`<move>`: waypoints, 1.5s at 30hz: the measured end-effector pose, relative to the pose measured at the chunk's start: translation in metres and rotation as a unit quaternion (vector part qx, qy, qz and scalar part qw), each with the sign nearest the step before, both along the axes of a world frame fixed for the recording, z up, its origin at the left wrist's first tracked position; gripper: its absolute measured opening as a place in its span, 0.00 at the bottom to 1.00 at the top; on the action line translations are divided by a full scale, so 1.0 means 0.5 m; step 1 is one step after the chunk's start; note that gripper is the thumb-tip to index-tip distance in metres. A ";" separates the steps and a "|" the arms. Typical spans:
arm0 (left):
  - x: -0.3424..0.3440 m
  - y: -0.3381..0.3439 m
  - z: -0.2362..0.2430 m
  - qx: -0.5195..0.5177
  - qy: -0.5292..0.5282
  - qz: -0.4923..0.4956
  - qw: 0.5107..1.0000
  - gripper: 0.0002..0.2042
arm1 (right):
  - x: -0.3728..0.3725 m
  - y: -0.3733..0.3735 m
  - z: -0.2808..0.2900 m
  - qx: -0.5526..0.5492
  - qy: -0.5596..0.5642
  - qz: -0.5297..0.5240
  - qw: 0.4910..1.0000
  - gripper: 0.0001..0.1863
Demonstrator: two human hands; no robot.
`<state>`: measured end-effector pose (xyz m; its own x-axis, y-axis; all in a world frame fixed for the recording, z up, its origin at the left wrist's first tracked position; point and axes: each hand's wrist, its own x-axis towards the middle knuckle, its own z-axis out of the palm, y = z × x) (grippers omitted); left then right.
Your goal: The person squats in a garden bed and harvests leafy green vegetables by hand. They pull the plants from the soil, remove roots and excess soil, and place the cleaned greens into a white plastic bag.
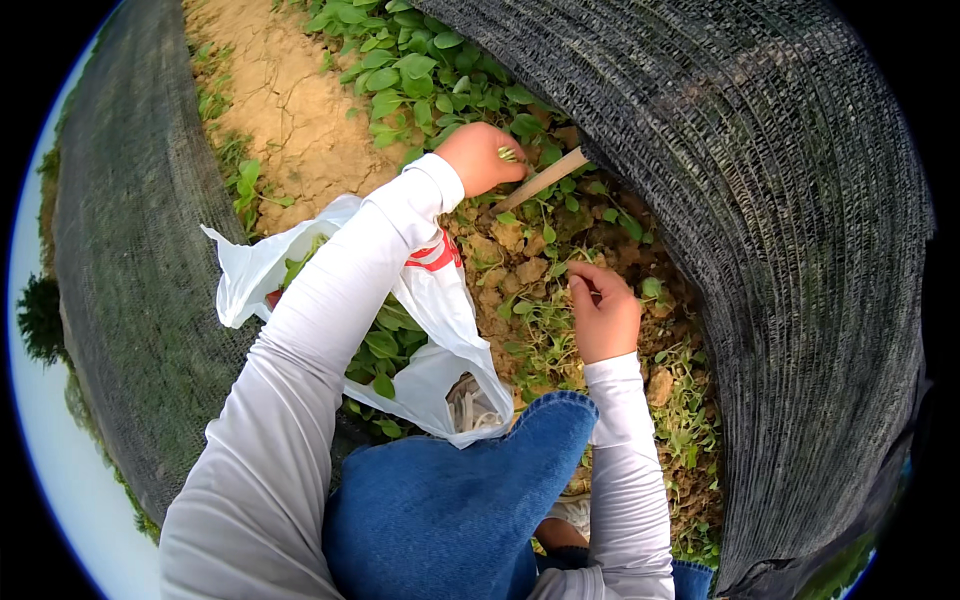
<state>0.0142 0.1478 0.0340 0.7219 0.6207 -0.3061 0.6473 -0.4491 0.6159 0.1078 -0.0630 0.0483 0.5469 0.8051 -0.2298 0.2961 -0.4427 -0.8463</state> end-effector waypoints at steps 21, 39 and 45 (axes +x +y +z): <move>-0.045 -0.067 0.061 -0.394 -0.398 0.401 0.726 0.10 | 0.001 0.197 -0.100 -0.183 -0.239 0.226 0.926 0.18; -0.032 -0.224 0.025 -0.604 -0.275 0.359 0.656 0.08 | 0.015 0.041 -0.056 0.144 -0.020 -0.162 0.976 0.05; -0.005 -0.289 0.009 -0.630 -0.232 0.296 0.680 0.10 | -0.027 0.003 0.010 0.168 0.104 -0.277 0.940 0.06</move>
